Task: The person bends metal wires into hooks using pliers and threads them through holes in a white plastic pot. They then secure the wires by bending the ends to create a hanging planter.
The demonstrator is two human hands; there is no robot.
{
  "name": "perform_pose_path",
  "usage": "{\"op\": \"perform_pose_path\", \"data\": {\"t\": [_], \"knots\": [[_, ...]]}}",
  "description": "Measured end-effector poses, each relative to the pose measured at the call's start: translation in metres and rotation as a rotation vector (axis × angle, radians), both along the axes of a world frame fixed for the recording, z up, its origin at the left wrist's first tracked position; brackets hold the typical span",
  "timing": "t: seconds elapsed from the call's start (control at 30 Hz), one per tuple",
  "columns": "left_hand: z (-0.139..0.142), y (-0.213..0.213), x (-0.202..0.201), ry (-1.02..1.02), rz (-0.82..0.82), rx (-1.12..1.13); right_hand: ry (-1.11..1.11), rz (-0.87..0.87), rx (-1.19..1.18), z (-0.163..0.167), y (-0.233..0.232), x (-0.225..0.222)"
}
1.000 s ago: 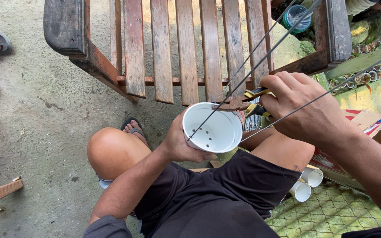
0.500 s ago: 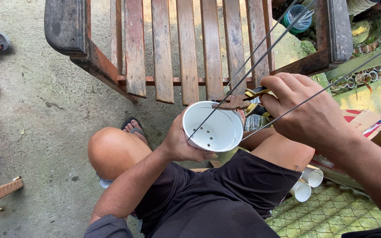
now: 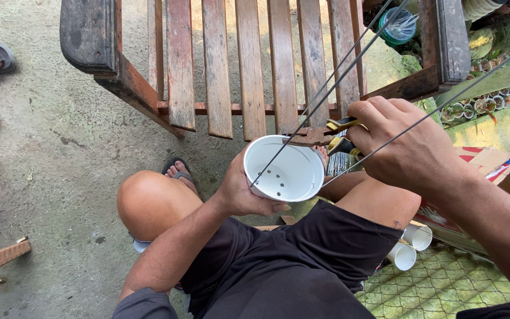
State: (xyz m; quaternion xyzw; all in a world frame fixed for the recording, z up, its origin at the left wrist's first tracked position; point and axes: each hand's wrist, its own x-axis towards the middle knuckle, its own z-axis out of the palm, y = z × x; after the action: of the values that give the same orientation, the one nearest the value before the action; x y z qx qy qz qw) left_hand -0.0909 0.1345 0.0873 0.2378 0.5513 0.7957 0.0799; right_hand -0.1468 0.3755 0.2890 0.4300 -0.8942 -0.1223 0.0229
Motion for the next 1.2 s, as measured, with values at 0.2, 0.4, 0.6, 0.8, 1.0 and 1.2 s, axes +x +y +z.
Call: {"op": "perform_pose_path", "data": {"t": [0.2,0.4,0.6,0.8,1.0,1.2], "knots": [[-0.002,0.001,0.0,-0.017,0.001,0.006,-0.018,0.012,0.005,0.001,0.0,-0.003],[-0.008,0.005,0.0,-0.014,0.021,-0.025,0.027,0.033,-0.091,0.002,-0.002,0.0],[-0.014,0.007,-0.001,-0.012,0.02,-0.009,0.016,0.02,-0.036,0.001,-0.002,-0.003],[-0.015,0.006,0.0,-0.033,0.024,-0.011,-0.009,0.022,-0.018,-0.002,0.0,-0.006],[-0.012,0.007,-0.002,-0.059,0.001,0.003,-0.038,-0.012,-0.044,0.002,-0.001,-0.003],[-0.003,0.006,-0.004,-0.024,-0.003,0.033,0.077,0.029,-0.006,0.01,-0.006,-0.002]]}}
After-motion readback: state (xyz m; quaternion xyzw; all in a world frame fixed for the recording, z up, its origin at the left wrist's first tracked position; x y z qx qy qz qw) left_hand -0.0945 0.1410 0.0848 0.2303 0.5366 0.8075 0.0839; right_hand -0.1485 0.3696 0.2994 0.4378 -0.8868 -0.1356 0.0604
